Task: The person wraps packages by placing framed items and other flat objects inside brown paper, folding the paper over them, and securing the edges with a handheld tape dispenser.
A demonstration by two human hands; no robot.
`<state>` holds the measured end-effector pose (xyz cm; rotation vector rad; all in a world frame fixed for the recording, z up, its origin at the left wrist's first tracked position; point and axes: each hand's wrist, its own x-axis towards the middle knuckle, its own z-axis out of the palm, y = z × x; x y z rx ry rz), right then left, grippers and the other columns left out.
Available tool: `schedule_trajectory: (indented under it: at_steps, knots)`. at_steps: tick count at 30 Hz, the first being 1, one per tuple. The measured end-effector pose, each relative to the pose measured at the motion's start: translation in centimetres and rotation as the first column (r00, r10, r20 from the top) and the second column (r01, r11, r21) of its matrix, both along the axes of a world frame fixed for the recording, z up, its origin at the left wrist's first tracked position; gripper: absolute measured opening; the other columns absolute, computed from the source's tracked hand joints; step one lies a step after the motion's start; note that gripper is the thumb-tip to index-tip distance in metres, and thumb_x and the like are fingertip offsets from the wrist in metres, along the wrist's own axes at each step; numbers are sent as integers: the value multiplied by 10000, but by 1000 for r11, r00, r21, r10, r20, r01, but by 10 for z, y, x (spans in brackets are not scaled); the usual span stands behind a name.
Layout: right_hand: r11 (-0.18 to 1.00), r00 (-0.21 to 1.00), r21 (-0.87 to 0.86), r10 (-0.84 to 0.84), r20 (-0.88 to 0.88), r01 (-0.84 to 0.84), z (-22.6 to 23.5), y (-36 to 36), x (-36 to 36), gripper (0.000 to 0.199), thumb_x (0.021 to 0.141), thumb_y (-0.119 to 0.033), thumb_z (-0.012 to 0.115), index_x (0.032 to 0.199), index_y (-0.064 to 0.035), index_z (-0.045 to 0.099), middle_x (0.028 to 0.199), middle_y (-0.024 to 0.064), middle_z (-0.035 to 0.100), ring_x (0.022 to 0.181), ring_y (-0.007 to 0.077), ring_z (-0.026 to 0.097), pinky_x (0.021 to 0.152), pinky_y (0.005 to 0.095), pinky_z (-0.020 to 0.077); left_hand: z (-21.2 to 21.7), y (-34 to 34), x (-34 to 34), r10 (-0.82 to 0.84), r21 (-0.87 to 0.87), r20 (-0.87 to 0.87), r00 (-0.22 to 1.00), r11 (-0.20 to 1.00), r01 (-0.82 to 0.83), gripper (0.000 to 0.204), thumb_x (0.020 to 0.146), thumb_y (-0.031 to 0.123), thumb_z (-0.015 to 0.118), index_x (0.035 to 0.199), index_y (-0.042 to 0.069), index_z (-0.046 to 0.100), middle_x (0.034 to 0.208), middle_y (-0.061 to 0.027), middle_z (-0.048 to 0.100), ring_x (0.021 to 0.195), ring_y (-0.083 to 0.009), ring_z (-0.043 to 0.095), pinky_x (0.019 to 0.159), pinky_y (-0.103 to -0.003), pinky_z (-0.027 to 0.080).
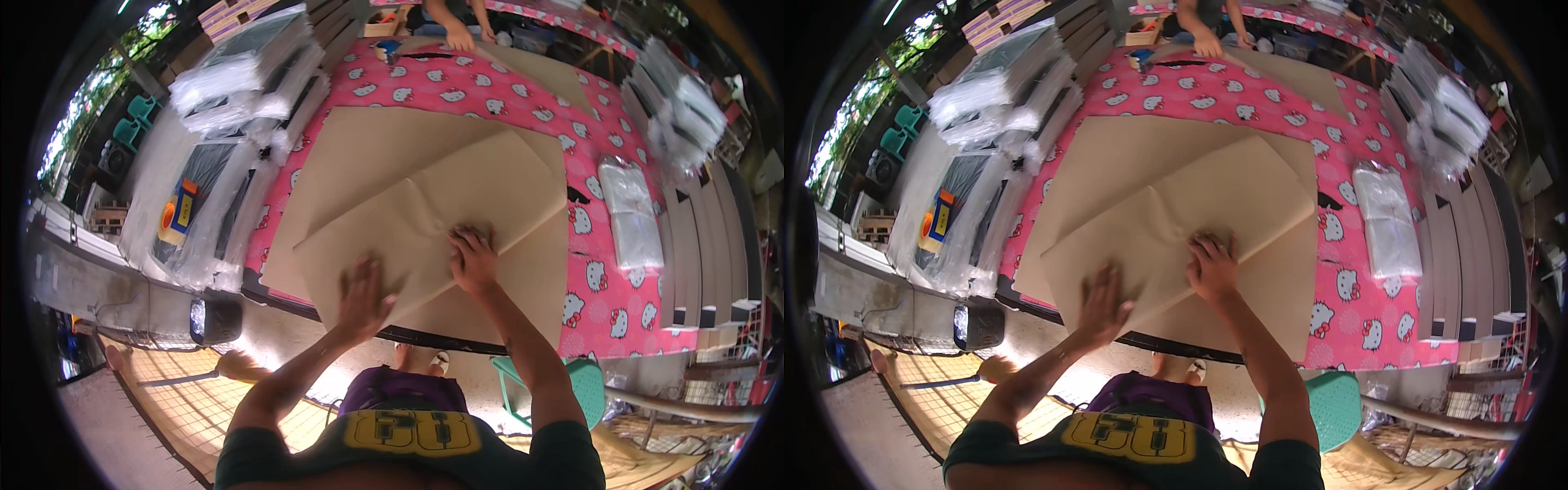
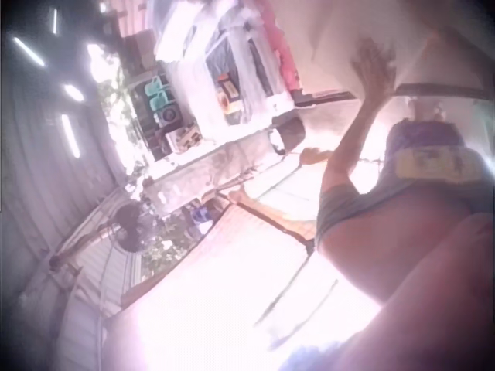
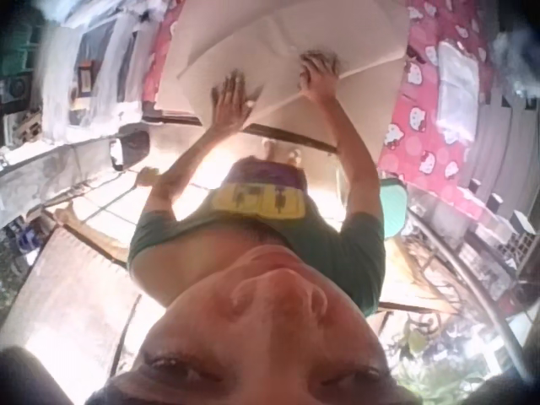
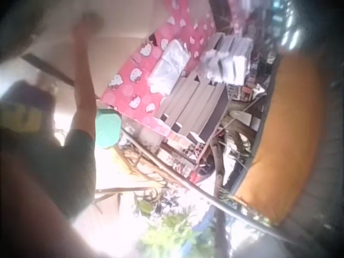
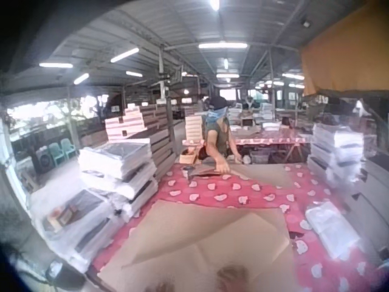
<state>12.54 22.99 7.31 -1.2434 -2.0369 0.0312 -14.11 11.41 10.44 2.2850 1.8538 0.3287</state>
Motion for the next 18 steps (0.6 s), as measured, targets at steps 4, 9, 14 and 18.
schedule_trajectory:
  at_steps: [4, 9, 14, 18]
  knots:
    - [999, 1000, -36, 17, 24, -16, 0, -5, -7, 325, 831, -212, 568, 1128, -149, 683, 1220, 41, 624, 1182, 286, 567, 1119, 666, 251, 1, -13, -174, 632, 203, -130, 764, 771, -603, 659, 980, 446, 515, 1477, 31, 390, 1567, -302, 212, 1457, -462, 213, 1154, -646, 151]
    - [998, 997, -19, 61, 43, -60, 1, -4, -15, 314, 861, -196, 536, 1127, -111, 681, 1199, 69, 630, 1208, 301, 549, 1123, 661, 242, 114, 42, -376, 822, 755, 107, 559, 298, -584, 691, 908, 365, 660, 1456, 25, 411, 1445, -280, 423, 1369, -448, 368, 1074, -597, 302]
    - [1000, 999, -24, 21, 49, -20, 4, -6, -6, 316, 852, -156, 526, 1118, -95, 685, 1203, 89, 636, 1202, 313, 555, 1125, 620, 259, 124, 88, -407, 872, 438, -195, 450, 488, -755, 801, 896, 492, 603, 1532, 112, 298, 1432, -209, 478, 1350, -398, 429, 1088, -601, 303]
    - [996, 996, -34, 84, 8, -84, 6, -4, -31, 300, 848, -165, 536, 1103, -107, 683, 1190, 71, 636, 1191, 311, 563, 1112, 649, 271, 161, 50, -481, 782, 302, -260, 566, 622, -722, 789, 911, 421, 594, 1571, 263, 192, 1115, -224, 684, 1041, -408, 661, 905, -573, 476]
